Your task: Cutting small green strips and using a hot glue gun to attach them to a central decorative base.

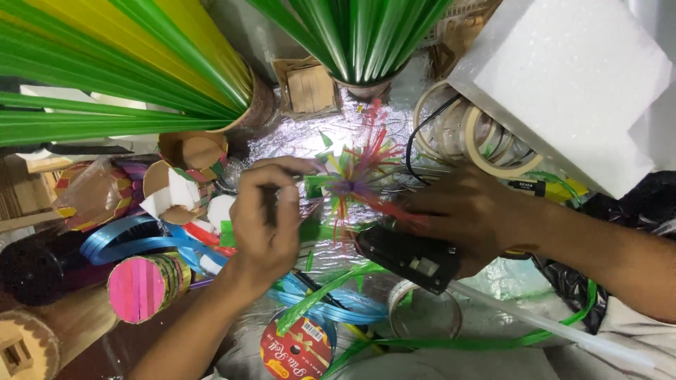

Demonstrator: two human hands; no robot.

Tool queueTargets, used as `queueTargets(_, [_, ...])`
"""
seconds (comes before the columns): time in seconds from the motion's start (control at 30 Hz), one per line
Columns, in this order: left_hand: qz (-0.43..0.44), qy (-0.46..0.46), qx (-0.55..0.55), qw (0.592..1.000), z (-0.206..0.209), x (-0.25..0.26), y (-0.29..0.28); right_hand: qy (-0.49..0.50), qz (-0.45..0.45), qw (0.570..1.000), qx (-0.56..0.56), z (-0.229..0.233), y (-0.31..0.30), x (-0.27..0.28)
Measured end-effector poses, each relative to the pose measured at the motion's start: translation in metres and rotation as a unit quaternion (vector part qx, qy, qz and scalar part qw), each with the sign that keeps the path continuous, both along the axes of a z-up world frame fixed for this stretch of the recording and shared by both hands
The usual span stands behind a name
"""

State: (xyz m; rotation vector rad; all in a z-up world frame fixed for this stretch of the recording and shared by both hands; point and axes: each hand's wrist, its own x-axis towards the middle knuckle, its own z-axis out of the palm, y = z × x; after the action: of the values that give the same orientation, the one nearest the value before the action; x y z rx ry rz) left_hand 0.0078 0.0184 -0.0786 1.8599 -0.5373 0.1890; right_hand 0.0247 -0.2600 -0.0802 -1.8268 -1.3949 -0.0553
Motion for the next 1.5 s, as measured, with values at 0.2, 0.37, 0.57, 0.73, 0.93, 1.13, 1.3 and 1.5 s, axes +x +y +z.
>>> queueTargets(0.2, [0.051,0.013,-0.154,0.987,-0.007,-0.004,0.001,0.0,-0.002,1.0,0.002,0.001,0.001,-0.002])
queueTargets(0.37, [0.008,-0.002,0.048,0.999,-0.019,-0.003,0.003,0.014,0.003,1.0,0.0,0.004,-0.004,0.0])
queueTargets(0.57, [-0.002,-0.059,0.098,0.993,-0.002,0.003,-0.009,-0.01,0.0,1.0,-0.006,0.004,-0.006,0.001])
queueTargets(0.73, [-0.012,-0.079,0.083,0.993,-0.002,0.006,-0.01,-0.039,-0.011,0.999,-0.01,-0.012,-0.009,-0.006])
queueTargets(0.93, [-0.023,-0.059,0.076,0.995,0.006,0.002,-0.009,-0.032,0.004,0.999,-0.016,-0.007,-0.011,-0.007])
queueTargets(1.13, [-0.019,-0.081,0.075,0.994,-0.005,0.004,-0.016,-0.036,0.011,0.999,0.016,0.001,-0.009,-0.007])
queueTargets(1.3, [-0.038,-0.063,0.039,0.997,-0.008,0.002,-0.015,-0.059,-0.005,0.998,-0.022,-0.004,-0.015,-0.01])
queueTargets(1.5, [-0.039,-0.03,0.061,0.997,-0.007,-0.002,-0.017,-0.058,-0.008,0.998,0.002,-0.005,-0.019,-0.013])
